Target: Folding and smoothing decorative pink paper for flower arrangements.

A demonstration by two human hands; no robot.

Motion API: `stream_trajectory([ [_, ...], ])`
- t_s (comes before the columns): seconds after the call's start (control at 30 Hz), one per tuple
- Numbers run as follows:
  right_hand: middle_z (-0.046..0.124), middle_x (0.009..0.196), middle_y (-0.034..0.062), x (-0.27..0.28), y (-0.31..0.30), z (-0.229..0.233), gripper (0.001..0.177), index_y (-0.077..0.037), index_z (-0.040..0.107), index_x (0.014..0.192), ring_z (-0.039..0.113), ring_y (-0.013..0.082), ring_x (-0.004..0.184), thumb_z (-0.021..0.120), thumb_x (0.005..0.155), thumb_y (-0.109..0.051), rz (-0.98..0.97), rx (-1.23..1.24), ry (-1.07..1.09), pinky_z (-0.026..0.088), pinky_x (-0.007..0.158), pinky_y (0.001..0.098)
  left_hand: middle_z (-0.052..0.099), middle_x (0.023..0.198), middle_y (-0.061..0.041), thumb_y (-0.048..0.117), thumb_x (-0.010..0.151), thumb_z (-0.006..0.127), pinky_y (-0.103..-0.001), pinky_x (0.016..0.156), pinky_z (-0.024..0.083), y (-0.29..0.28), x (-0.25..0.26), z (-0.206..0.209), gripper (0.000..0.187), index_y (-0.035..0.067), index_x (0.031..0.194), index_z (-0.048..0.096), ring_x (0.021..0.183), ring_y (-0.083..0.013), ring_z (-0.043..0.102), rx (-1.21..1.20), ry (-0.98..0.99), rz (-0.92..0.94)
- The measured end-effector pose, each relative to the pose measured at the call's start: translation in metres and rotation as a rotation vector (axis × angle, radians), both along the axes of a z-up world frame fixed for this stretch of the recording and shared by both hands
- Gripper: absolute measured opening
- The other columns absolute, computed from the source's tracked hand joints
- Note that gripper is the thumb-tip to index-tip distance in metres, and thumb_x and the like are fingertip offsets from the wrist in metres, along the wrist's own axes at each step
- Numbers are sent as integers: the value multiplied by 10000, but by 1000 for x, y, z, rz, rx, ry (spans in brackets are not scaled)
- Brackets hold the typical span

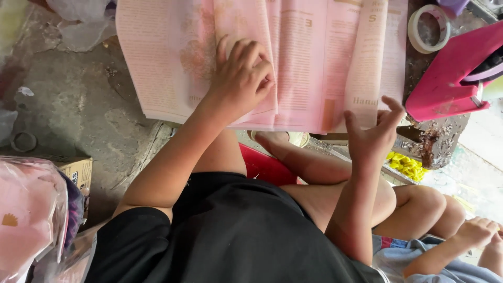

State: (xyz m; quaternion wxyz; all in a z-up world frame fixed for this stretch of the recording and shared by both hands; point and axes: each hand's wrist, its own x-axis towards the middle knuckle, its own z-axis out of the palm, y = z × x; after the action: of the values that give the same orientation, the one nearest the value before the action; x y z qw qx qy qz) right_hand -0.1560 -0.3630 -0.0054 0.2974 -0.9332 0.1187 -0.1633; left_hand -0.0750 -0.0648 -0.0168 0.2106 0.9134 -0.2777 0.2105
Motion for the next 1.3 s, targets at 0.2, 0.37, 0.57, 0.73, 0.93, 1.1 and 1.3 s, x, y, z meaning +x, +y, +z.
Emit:
stream_trajectory([
  [0.2,583,1021,184,7,41,30,330,65,529,1151,580,357,1000,703,875,118,291,-31,-525,471,990,481,649,1039,-22,204,931,746,-393,839,444,-8,0,-8,121,102,977,701,992,-247,562,122,23,-40],
  [0.37,629,1021,129,21,86,31,133,-12,707,1011,580,387,1061,700,907,71,670,-252,-448,439,1041,572,612,1086,-50,570,848,729,-416,894,449,-4,-3,-5,503,90,994,685,1039,-264,561,114,7,-68],
  [0.57,619,1012,60,27,101,15,118,-96,739,933,585,334,1053,751,849,-14,734,-372,-390,461,966,505,614,1076,-48,382,825,752,-422,891,477,5,-3,-6,351,88,1012,706,1032,-274,578,5,67,-127],
  [0.73,627,1032,49,24,95,14,171,-123,728,944,569,324,1045,839,818,-92,721,-400,-347,441,895,474,616,1072,-39,373,918,742,-437,887,484,2,-5,-7,290,100,1010,717,1028,-274,585,-8,110,-138],
  [0.93,570,1157,159,33,81,19,216,-65,718,1078,491,363,1136,740,939,-228,759,-253,-287,429,964,490,611,1135,-68,351,868,838,-431,977,447,-7,-7,-10,354,83,1021,664,1081,-278,569,4,120,-88],
  [1.1,542,1154,168,47,64,7,96,-59,727,1017,511,343,1080,766,980,-139,708,-206,-283,395,956,487,607,1132,-71,299,895,806,-437,957,456,-20,9,-18,285,83,1018,667,1089,-278,559,-54,70,-101],
  [1.3,551,1273,226,59,69,31,278,-6,667,1231,452,482,1333,703,1016,-179,819,-233,-271,445,1087,634,598,1224,-88,372,938,767,-466,1021,435,-19,16,-19,406,40,1150,667,1169,-296,540,5,124,-146],
])
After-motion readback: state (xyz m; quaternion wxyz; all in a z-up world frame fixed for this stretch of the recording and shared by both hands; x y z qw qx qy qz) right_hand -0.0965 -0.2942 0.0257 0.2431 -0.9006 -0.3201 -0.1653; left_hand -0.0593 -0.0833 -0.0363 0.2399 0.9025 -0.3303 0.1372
